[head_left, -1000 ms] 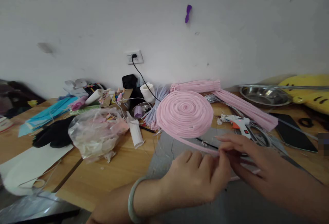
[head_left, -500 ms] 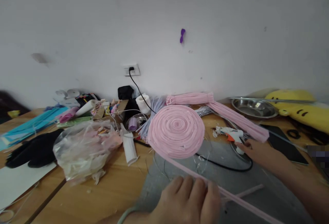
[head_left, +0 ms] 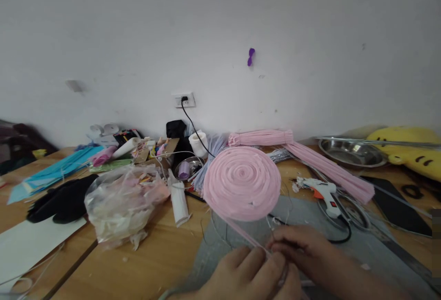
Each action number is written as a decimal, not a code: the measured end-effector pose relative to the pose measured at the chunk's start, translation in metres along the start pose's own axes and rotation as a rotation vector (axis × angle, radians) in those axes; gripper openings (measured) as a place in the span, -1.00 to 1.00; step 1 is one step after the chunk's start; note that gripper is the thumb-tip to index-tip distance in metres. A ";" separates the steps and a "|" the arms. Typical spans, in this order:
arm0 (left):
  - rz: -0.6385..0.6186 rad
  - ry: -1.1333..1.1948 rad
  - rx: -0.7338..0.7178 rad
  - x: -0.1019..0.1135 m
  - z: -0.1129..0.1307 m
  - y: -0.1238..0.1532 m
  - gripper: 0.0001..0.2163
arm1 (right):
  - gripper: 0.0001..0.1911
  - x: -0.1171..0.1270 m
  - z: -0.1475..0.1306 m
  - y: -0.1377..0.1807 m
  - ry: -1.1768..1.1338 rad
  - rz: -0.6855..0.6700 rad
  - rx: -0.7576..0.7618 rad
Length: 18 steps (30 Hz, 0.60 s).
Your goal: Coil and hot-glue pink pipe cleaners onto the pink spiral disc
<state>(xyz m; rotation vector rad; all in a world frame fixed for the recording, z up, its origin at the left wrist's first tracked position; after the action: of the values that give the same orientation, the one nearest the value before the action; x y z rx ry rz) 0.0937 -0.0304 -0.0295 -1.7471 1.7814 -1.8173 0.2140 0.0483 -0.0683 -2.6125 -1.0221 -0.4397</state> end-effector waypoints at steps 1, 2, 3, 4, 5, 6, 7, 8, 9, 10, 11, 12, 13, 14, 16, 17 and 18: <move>0.005 0.041 0.000 0.005 -0.004 0.001 -0.85 | -0.76 0.006 0.004 -0.005 -0.055 0.002 -0.060; 0.013 0.088 0.018 0.010 -0.009 0.002 -0.86 | -0.76 0.014 0.007 -0.010 -0.120 0.018 -0.119; 0.043 0.138 0.055 0.014 -0.016 0.004 -0.89 | -0.73 0.021 0.009 -0.015 -0.192 0.048 -0.166; 0.089 0.195 0.123 0.016 -0.024 0.007 -0.91 | -0.70 0.029 0.010 -0.019 -0.264 0.091 -0.193; 0.148 0.260 0.207 0.015 -0.032 0.012 -0.91 | -0.68 0.037 0.010 -0.023 -0.321 0.137 -0.200; 0.255 0.323 0.302 0.014 -0.040 0.018 -0.89 | -0.66 0.043 0.009 -0.025 -0.359 0.183 -0.193; 0.363 0.377 0.418 0.009 -0.047 0.026 -0.86 | -0.66 0.048 0.008 -0.027 -0.380 0.222 -0.176; 0.466 0.415 0.524 0.002 -0.052 0.035 -0.84 | -0.64 0.051 0.007 -0.028 -0.402 0.251 -0.159; 0.464 0.467 0.646 -0.010 -0.056 0.043 -0.82 | -0.62 0.052 0.007 -0.028 -0.436 0.269 -0.153; 0.433 0.511 0.728 -0.022 -0.056 0.049 -0.81 | -0.60 0.052 0.008 -0.028 -0.496 0.277 -0.159; 0.379 0.555 0.781 -0.034 -0.054 0.054 -0.79 | -0.59 0.050 0.010 -0.028 -0.581 0.278 -0.173; 0.328 0.614 0.834 -0.044 -0.052 0.057 -0.77 | -0.59 0.046 0.012 -0.028 -0.685 0.275 -0.193; 0.292 0.711 0.901 -0.052 -0.050 0.059 -0.77 | -0.60 0.043 0.013 -0.027 -0.793 0.266 -0.213; 0.255 0.838 0.978 -0.059 -0.047 0.060 -0.77 | -0.60 0.039 0.014 -0.027 -0.887 0.253 -0.228; 0.199 1.082 1.127 -0.066 -0.044 0.057 -0.70 | -0.60 0.033 0.015 -0.026 -0.994 0.220 -0.228; 0.182 1.178 1.193 -0.067 -0.043 0.054 -0.66 | -0.59 0.030 0.014 -0.025 -1.011 0.210 -0.221; 0.182 1.251 1.256 -0.068 -0.043 0.051 -0.62 | -0.58 0.029 0.013 -0.025 -1.010 0.209 -0.215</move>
<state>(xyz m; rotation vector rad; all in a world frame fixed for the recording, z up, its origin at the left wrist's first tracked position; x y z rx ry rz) 0.0567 0.0270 -0.0953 0.0802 0.3022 -3.0071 0.2196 0.0882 -0.0653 -3.1020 -0.9326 0.9683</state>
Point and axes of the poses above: each hand's wrist, its own y-axis away from the middle knuckle, its own x-axis out of the back of the hand, z = x × y, the point moved 4 cm from there along -y, towards the middle knuckle, and after that the axes turned 3 degrees about -y, right-handed, at the moved point
